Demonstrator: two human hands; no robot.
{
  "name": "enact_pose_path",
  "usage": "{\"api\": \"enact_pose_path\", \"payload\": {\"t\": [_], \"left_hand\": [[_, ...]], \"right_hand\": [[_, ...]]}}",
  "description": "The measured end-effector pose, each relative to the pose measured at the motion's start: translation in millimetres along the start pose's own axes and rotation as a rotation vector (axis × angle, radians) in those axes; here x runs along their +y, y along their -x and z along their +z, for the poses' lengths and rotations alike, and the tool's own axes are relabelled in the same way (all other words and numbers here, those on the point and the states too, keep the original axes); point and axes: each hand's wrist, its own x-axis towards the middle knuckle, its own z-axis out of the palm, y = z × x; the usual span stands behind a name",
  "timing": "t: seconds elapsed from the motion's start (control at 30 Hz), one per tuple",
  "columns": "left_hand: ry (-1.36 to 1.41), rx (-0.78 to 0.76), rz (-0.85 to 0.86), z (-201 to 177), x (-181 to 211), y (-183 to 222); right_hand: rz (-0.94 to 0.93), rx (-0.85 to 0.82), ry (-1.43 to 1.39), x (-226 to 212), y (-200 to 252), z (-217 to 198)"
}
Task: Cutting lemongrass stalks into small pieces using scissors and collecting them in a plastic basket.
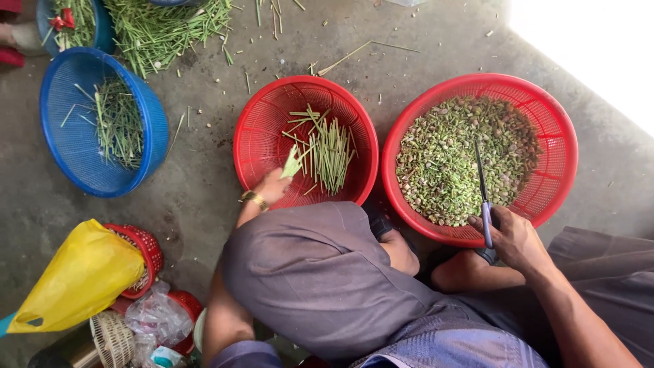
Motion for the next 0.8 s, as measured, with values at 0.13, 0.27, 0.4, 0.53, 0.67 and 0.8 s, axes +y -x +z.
{"api": "enact_pose_path", "payload": {"t": [0.13,0.27,0.4,0.53,0.67,0.8], "left_hand": [[0.337,-0.104,0.239,-65,4,45],[0.297,-0.335,0.395,-97,99,144],[0.002,-0.504,0.388,-51,181,197],[-0.043,-0.648,0.613,53,199,193],[-0.232,-0.525,0.863,126,209,190],[-0.256,-0.466,0.826,157,221,185]], "right_hand": [[-0.069,-0.009,-0.093,-4,6,-3],[-0.223,-0.057,-0.621,-35,24,-10],[-0.434,-0.066,-1.029,-91,56,-28],[-0.529,-0.082,-1.251,-81,56,-17],[-0.396,0.154,-1.173,-59,52,-18],[-0.348,0.242,-1.026,-37,51,-26]]}}
